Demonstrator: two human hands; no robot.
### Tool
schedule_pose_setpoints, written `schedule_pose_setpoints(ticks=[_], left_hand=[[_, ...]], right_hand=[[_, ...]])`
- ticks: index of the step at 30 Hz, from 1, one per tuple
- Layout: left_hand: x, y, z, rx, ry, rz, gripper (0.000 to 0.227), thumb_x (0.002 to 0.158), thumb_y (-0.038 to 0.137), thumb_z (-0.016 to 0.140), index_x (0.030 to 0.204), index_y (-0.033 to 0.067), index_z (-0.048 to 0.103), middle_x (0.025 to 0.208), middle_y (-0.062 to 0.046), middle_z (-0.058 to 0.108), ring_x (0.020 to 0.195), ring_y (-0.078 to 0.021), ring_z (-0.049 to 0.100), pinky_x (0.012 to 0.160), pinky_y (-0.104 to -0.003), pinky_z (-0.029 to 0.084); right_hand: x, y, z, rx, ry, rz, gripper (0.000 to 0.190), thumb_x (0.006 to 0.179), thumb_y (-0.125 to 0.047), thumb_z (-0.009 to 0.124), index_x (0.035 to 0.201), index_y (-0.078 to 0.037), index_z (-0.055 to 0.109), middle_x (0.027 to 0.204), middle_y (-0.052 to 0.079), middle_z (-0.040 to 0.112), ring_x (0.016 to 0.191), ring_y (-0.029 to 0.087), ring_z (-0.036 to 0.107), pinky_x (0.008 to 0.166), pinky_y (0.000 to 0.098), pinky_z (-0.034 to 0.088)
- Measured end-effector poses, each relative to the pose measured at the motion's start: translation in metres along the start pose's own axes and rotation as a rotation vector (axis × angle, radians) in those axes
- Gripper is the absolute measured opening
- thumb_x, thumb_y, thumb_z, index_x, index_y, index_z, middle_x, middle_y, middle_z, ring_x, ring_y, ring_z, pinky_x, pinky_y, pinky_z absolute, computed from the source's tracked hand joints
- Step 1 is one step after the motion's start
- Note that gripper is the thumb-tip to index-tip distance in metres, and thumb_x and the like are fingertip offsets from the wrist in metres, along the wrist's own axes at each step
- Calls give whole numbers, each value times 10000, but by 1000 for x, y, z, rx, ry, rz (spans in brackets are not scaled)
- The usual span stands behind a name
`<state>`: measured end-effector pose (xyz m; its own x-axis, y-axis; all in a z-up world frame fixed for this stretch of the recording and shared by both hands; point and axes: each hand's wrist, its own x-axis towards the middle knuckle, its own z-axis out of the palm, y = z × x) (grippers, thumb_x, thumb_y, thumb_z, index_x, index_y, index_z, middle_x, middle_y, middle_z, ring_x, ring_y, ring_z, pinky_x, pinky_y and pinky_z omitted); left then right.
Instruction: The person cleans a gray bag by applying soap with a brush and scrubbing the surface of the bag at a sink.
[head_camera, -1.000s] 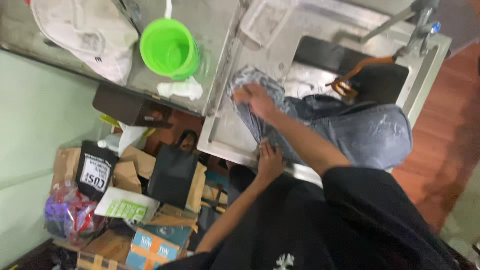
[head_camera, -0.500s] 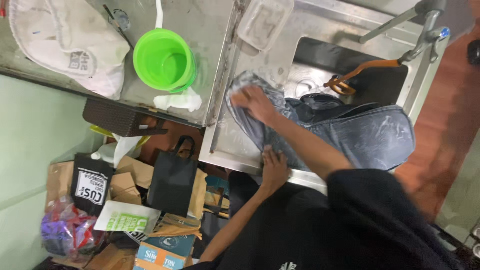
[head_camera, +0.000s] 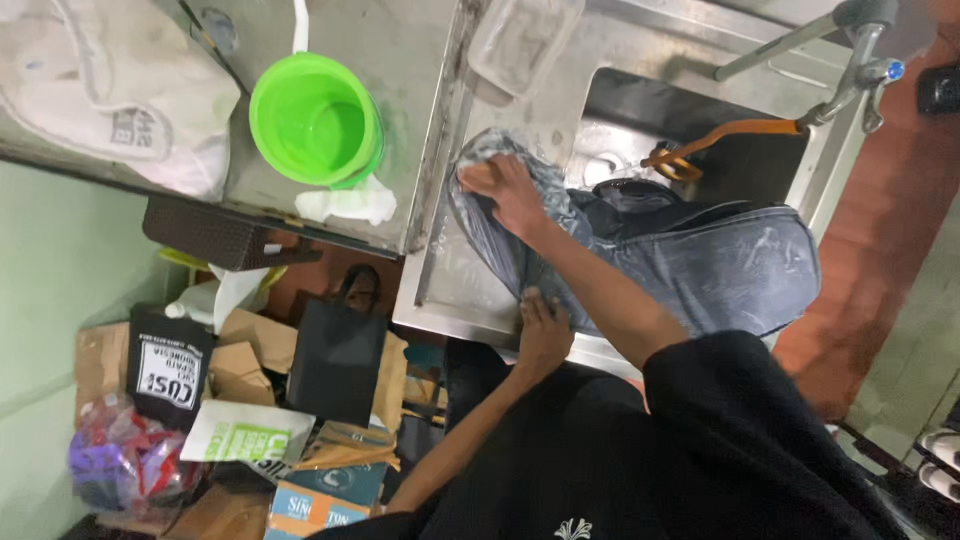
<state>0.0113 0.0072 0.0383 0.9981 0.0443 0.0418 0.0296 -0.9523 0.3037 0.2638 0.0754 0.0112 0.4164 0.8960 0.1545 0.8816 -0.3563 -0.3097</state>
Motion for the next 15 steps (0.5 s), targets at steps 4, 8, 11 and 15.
schedule_pose_setpoints(ticks=[4,8,11,15], left_hand=[[-1,-11,5,13,5,40,693,703,413,795,1219,-30,663,1202,-493,584,1146,-677,595,943,-658,543],[0,-13,-25,21,-1,60,643,708,452,861,1140,3,700,1201,-493,591,1185,-671,578,971,-650,531],[6,-14,-35,-81,-128,-26,594,853,384,720,1264,-43,689,1191,-491,609,1195,-667,581,991,-648,511],[3,-13,-26,-5,-26,26,609,840,380,732,1257,-58,668,1158,-478,617,1123,-668,613,954,-636,536]], right_hand=[[-30,-70,-64,499,-81,348,643,908,-309,706,1520,-213,535,1508,314,437,1413,550,367,1174,669,246],[-46,-66,-37,600,-80,399,673,911,-245,726,1529,-85,514,1500,312,431,1397,524,378,1199,666,227],[-22,-4,32,39,36,89,709,886,-208,789,1543,-174,523,1480,226,431,1350,452,428,1176,652,267],[-5,-31,-14,155,165,98,984,773,-26,696,1633,-369,362,1354,153,452,1183,414,475,883,573,409]])
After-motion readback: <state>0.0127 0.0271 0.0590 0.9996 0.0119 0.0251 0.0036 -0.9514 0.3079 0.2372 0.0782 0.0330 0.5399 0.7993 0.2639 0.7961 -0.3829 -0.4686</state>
